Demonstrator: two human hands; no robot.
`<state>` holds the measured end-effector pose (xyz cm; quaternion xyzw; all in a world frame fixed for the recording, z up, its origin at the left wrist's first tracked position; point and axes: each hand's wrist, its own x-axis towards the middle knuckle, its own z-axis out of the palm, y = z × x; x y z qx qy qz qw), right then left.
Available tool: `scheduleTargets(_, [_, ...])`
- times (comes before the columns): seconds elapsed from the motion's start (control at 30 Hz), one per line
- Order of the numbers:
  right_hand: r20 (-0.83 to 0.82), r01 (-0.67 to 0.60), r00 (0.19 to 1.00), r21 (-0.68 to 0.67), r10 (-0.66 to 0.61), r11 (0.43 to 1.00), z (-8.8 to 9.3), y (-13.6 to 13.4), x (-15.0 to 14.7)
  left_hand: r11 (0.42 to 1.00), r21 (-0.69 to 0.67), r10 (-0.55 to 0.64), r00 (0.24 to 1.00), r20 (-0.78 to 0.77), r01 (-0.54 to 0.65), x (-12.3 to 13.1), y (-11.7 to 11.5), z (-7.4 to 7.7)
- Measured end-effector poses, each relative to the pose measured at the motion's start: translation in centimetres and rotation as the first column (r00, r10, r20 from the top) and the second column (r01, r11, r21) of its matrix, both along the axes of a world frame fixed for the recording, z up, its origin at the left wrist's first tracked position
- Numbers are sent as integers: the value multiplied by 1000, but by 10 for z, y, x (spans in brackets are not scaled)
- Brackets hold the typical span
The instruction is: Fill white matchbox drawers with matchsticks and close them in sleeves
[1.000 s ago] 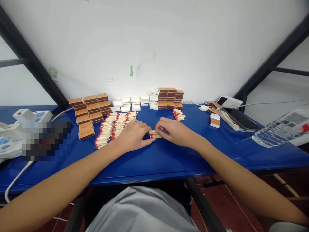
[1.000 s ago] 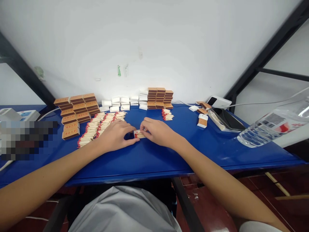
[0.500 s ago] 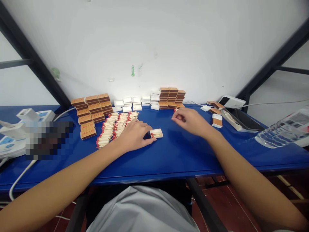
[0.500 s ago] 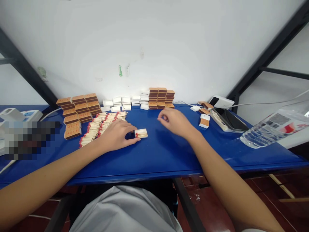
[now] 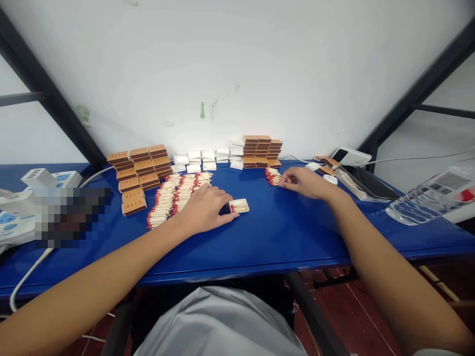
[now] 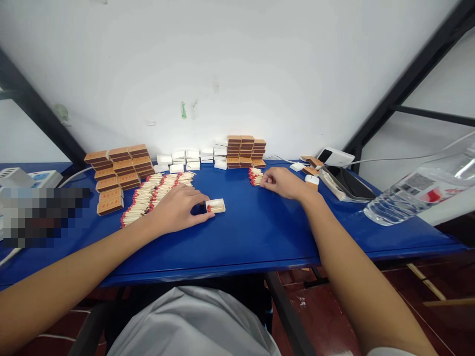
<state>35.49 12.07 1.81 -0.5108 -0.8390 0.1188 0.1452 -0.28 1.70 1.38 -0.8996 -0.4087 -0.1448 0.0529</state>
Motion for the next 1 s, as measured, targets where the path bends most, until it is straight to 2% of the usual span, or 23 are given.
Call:
scheduleTargets(0.2, [-4, -46, 999, -32, 46, 998, 2, -2, 4, 1000, -9, 11, 1000, -25, -11, 1, 0, 1])
scheduleTargets(0.4, [-4, -84, 996, 30, 85, 996, 0, 0, 0, 999, -26, 19, 999, -38, -20, 1, -1, 3])
scheduleTargets(0.67, [-17, -79, 997, 34, 79, 996, -3, 4, 1, 1000, -8, 9, 1000, -27, -9, 1, -1, 1])
scheduleTargets(1.0, [-52, -132, 989, 77, 137, 988, -7, 7, 4, 1000, -6, 8, 1000, -20, -8, 1, 0, 1])
